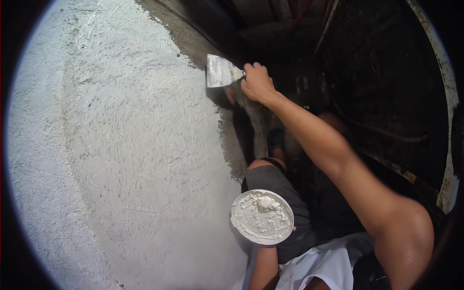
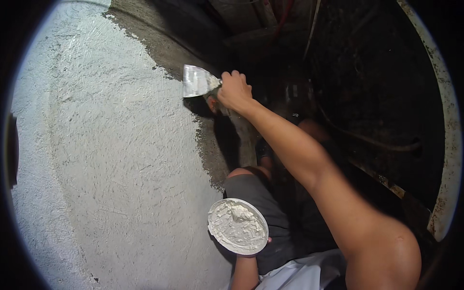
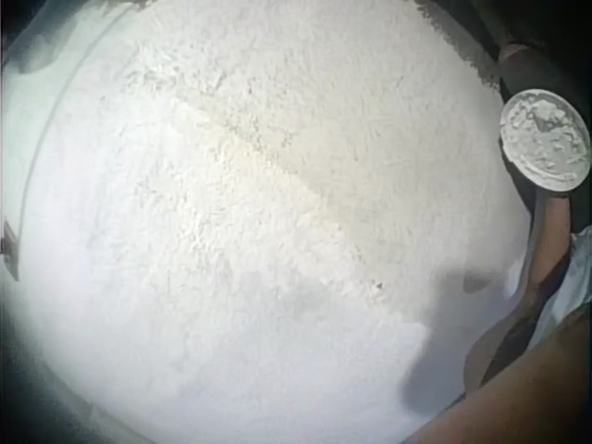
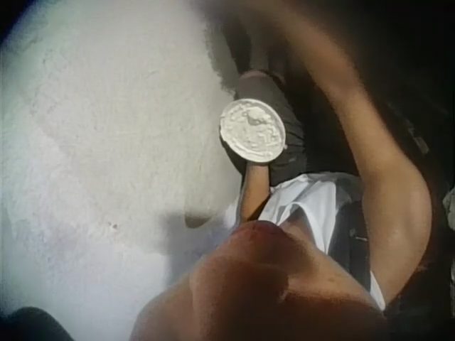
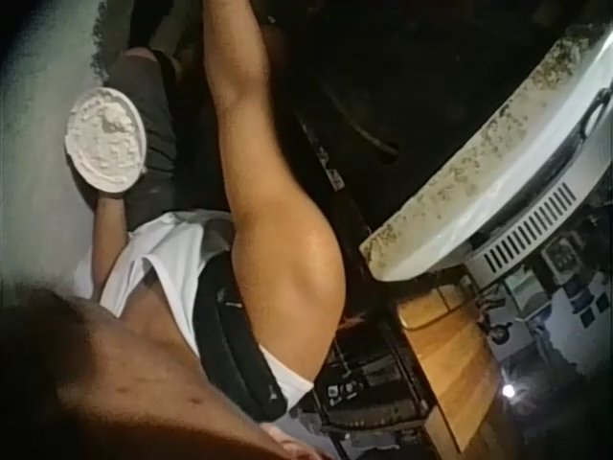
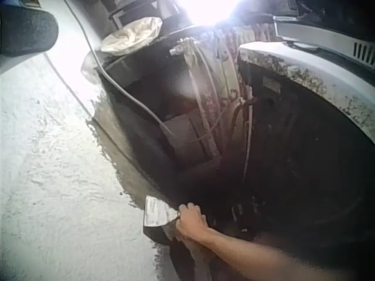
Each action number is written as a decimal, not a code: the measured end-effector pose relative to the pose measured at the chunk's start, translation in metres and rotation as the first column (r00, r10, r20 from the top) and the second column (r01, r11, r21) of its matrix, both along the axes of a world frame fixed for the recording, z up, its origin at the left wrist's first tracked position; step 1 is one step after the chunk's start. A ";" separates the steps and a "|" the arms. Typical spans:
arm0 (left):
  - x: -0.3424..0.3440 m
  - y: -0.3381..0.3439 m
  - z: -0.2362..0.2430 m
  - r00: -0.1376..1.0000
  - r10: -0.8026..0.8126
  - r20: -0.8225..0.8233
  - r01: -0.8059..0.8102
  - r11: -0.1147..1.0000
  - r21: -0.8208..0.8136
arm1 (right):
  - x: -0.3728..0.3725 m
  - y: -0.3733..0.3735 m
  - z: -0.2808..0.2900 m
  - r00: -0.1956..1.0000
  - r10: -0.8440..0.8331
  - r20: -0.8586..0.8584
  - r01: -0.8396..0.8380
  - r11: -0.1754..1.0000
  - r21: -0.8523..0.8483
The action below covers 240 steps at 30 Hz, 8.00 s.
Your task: Apply plaster or putty to a wall using a putty knife to fill in cracks and smooth the surface.
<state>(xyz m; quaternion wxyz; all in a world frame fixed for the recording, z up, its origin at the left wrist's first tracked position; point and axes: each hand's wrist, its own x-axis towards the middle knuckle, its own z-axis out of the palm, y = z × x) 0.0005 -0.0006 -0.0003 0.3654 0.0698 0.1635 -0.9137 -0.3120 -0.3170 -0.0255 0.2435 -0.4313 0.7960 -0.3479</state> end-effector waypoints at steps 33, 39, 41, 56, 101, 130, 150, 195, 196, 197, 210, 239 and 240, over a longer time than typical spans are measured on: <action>0.012 0.004 -0.011 0.995 -0.037 0.089 0.039 0.999 -0.021 | 0.037 0.002 -0.001 0.991 0.042 -0.127 -0.096 0.883 -0.460; 0.013 0.007 -0.015 0.996 -0.015 0.084 0.015 1.000 0.001 | 0.044 0.005 -0.012 0.980 0.021 -0.197 -0.077 0.957 -0.279; 0.011 0.006 -0.015 0.996 -0.027 0.090 0.027 1.000 0.003 | 0.037 0.006 -0.032 0.975 -0.045 -0.217 0.000 0.979 -0.203; -0.004 -0.007 0.007 0.998 0.008 0.069 -0.015 0.994 0.107 | -0.006 0.020 -0.033 -0.265 0.210 0.941 -0.200 0.943 -0.266; 0.016 0.003 -0.030 0.986 0.086 0.140 -0.095 0.993 0.064 | -0.030 -0.115 0.138 0.973 0.135 -0.189 -0.232 0.590 -0.773; -0.010 0.000 0.017 0.617 0.124 0.777 0.168 0.944 -0.284 | -0.031 -0.080 0.206 0.983 -0.015 -0.180 -0.085 0.842 -0.533; 0.007 0.001 -0.010 0.997 0.065 0.044 -0.057 0.985 -0.165 | 0.036 -0.053 0.230 0.981 -0.004 -0.193 -0.067 0.931 -0.359; -0.011 -0.002 0.022 0.984 0.077 0.162 -0.038 0.972 -0.232 | 0.038 0.160 0.152 0.900 0.194 0.389 0.046 0.847 -0.529; -0.011 -0.003 0.024 0.951 0.118 0.284 -0.021 0.946 -0.323 | 0.040 0.188 0.153 0.879 0.229 0.418 0.023 0.856 -0.516; -0.011 -0.002 0.026 0.923 0.149 0.355 -0.014 0.934 -0.356 | 0.038 0.213 0.155 0.853 0.248 0.460 -0.002 0.882 -0.472; -0.063 0.005 0.075 0.953 0.154 0.261 -0.079 0.958 -0.276 | -0.006 0.438 0.140 0.764 0.118 0.634 0.007 0.982 -0.191; -0.086 -0.031 0.039 0.941 0.283 0.184 -0.206 0.913 -0.352 | 0.004 0.396 0.165 0.992 0.109 0.067 -0.095 0.979 -0.181; -0.086 -0.031 0.037 0.933 0.290 0.214 -0.207 0.918 -0.339 | 0.007 0.394 0.164 0.988 0.132 -0.081 -0.148 0.957 -0.248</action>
